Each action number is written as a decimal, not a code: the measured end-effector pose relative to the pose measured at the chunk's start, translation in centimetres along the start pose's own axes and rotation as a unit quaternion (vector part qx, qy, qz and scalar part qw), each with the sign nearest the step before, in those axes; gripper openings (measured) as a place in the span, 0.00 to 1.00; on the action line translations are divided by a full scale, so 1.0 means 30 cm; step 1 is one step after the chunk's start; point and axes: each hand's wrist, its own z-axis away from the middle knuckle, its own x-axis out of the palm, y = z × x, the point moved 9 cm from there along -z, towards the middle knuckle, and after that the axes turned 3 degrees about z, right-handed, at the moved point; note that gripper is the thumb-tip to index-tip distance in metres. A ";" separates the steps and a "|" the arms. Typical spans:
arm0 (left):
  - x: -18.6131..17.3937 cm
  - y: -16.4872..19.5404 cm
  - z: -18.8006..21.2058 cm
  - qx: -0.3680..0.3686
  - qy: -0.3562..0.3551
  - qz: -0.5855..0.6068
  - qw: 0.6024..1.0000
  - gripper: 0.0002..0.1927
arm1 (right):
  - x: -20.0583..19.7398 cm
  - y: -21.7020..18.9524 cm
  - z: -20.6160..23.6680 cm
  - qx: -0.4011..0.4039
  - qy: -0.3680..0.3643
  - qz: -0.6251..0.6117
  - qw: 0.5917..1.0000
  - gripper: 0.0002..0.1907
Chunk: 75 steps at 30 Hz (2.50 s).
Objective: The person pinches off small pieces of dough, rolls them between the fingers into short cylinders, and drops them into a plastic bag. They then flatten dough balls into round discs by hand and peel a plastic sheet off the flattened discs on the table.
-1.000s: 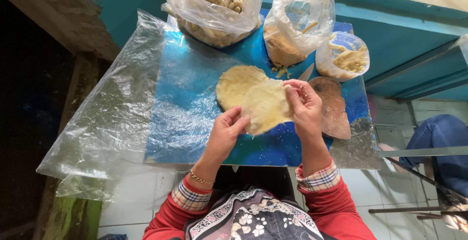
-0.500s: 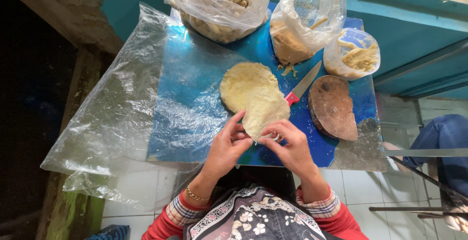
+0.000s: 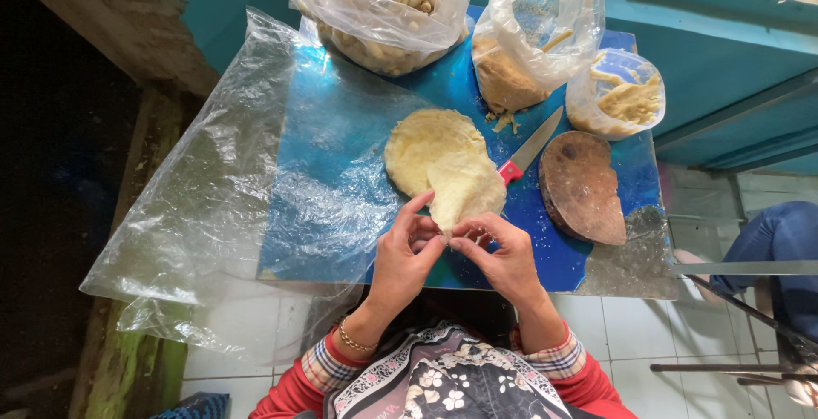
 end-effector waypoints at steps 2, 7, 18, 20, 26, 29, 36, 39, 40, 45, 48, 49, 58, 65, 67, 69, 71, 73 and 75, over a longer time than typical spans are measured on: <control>0.006 0.048 0.003 0.042 -0.007 -0.051 0.998 0.31 | -0.008 0.006 0.002 -0.006 0.002 0.007 1.000 0.09; 0.026 0.137 0.019 0.131 -0.016 -0.085 0.988 0.31 | 0.000 0.053 0.004 0.042 -0.018 -0.062 0.997 0.08; 0.012 0.082 -0.001 0.097 0.020 -0.072 0.992 0.26 | -0.001 0.061 0.003 0.019 -0.010 -0.086 0.996 0.10; 0.016 0.085 0.000 0.107 0.020 -0.067 0.992 0.25 | -0.001 0.052 0.002 0.011 -0.015 -0.086 0.996 0.10; 0.026 0.099 -0.005 0.118 0.003 -0.080 0.990 0.25 | -0.027 -0.002 0.000 -0.034 0.027 0.004 0.999 0.06; 0.022 0.104 -0.001 0.123 0.007 -0.082 0.989 0.24 | -0.022 0.008 0.000 -0.024 0.028 0.012 0.999 0.05; 0.019 0.085 -0.007 0.121 0.032 -0.059 0.990 0.23 | 0.016 0.143 -0.005 0.076 -0.004 -0.193 0.978 0.07; 0.023 0.082 -0.012 0.120 0.023 -0.031 0.992 0.25 | 0.026 0.184 -0.009 0.118 0.003 -0.282 0.952 0.09; 0.028 0.084 -0.012 0.120 0.018 -0.026 0.992 0.28 | 0.028 0.189 -0.010 0.123 0.006 -0.296 0.947 0.09; 0.070 0.154 0.001 0.187 -0.047 -0.083 0.978 0.36 | 0.040 0.144 -0.009 0.064 -0.035 -0.316 0.946 0.14; 0.094 0.207 0.019 0.251 -0.117 -0.112 0.954 0.34 | 0.030 0.161 -0.001 0.083 -0.048 -0.351 0.932 0.13; 0.089 0.215 0.021 0.257 -0.122 -0.109 0.952 0.34 | 0.024 0.159 -0.001 0.076 -0.051 -0.372 0.924 0.12; 0.089 0.034 0.005 0.057 -0.060 0.231 0.970 0.29 | -0.002 0.101 0.047 0.011 0.056 -0.283 0.957 0.15; 0.068 -0.033 -0.007 -0.002 -0.023 0.189 0.982 0.07 | -0.037 0.071 0.076 0.041 0.131 -0.229 0.964 0.20; 0.051 0.006 0.002 0.028 -0.015 0.145 0.989 0.07 | -0.057 0.084 0.073 0.060 0.128 -0.274 0.951 0.21; 0.044 0.046 0.013 0.058 -0.012 0.086 0.995 0.08 | -0.039 0.116 0.062 0.109 0.093 -0.364 0.920 0.20; 0.065 0.048 0.021 0.043 -0.027 0.049 0.997 0.07 | 0.031 0.151 0.058 0.190 0.023 -0.491 0.850 0.18; 0.089 0.057 0.025 0.061 -0.046 0.040 0.996 0.06 | 0.050 0.149 0.045 0.163 0.018 -0.484 0.860 0.17; 0.108 0.075 0.032 0.110 -0.069 0.059 0.990 0.05 | 0.057 0.146 0.036 0.124 0.028 -0.472 0.872 0.15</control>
